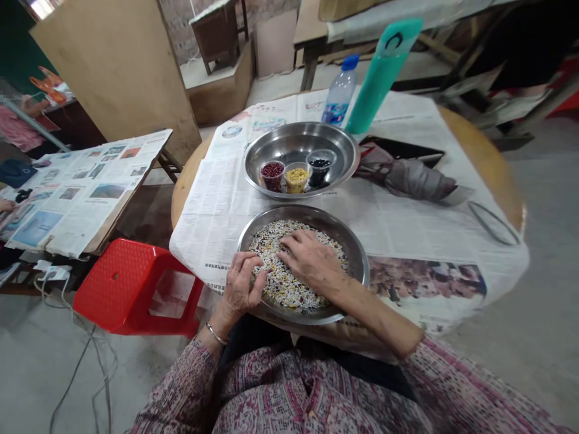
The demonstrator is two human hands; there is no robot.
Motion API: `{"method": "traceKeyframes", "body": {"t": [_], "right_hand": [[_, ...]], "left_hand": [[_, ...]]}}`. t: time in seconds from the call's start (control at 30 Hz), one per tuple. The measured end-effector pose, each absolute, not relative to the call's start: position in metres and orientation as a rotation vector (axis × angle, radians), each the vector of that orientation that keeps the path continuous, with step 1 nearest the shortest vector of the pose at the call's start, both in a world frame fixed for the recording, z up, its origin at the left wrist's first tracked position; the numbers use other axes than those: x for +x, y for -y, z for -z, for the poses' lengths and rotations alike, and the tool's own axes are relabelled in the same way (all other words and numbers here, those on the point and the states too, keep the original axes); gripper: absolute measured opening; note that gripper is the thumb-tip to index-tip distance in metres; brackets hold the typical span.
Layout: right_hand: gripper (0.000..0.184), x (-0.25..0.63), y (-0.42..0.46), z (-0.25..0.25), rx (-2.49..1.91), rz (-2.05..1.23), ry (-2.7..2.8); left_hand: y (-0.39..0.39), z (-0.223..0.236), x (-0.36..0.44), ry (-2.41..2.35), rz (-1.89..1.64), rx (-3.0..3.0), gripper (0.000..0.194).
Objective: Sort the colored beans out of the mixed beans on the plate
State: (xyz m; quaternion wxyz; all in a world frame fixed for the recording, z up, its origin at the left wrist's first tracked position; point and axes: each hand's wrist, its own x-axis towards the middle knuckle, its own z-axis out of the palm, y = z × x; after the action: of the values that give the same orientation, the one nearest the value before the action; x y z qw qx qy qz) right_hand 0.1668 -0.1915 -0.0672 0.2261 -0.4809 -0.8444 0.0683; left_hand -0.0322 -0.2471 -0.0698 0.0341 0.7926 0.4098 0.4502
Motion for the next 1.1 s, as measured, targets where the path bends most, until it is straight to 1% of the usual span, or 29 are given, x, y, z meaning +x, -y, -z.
{"method": "traceKeyframes", "body": {"t": [0.2, 0.27, 0.43, 0.57, 0.67, 0.77, 0.97, 1.1], "right_hand": [[0.011, 0.163, 0.231, 0.059, -0.842, -0.396, 2.536], [0.012, 0.173, 0.233, 0.057, -0.780, -0.408, 2.585], [0.021, 0.200, 0.216, 0.062, -1.010, -0.293, 2.454], [0.017, 0.194, 0.210, 0.071, -1.151, -0.247, 2.330], [0.018, 0.182, 0.216, 0.072, -1.080, -0.349, 2.328], [0.025, 0.177, 0.220, 0.069, -0.977, -0.414, 2.301], [0.028, 0.179, 0.212, 0.051, -0.943, -0.424, 2.182], [0.033, 0.175, 0.207, 0.043, -0.896, -0.413, 2.181]], "left_hand": [[0.248, 0.071, -0.033, -1.290, -1.324, 2.422, 0.012], [0.248, 0.071, -0.033, -1.284, -1.318, 2.420, 0.011], [0.248, 0.071, -0.033, -1.269, -1.329, 2.426, 0.011], [0.248, 0.071, -0.033, -1.298, -1.296, 2.425, 0.013], [0.249, 0.069, -0.033, -1.301, -1.288, 2.433, 0.014], [0.249, 0.069, -0.033, -1.302, -1.261, 2.451, 0.015], [0.248, 0.069, -0.034, -1.313, -1.187, 2.509, 0.018], [0.248, 0.070, -0.034, -1.323, -1.198, 2.518, 0.020]]}}
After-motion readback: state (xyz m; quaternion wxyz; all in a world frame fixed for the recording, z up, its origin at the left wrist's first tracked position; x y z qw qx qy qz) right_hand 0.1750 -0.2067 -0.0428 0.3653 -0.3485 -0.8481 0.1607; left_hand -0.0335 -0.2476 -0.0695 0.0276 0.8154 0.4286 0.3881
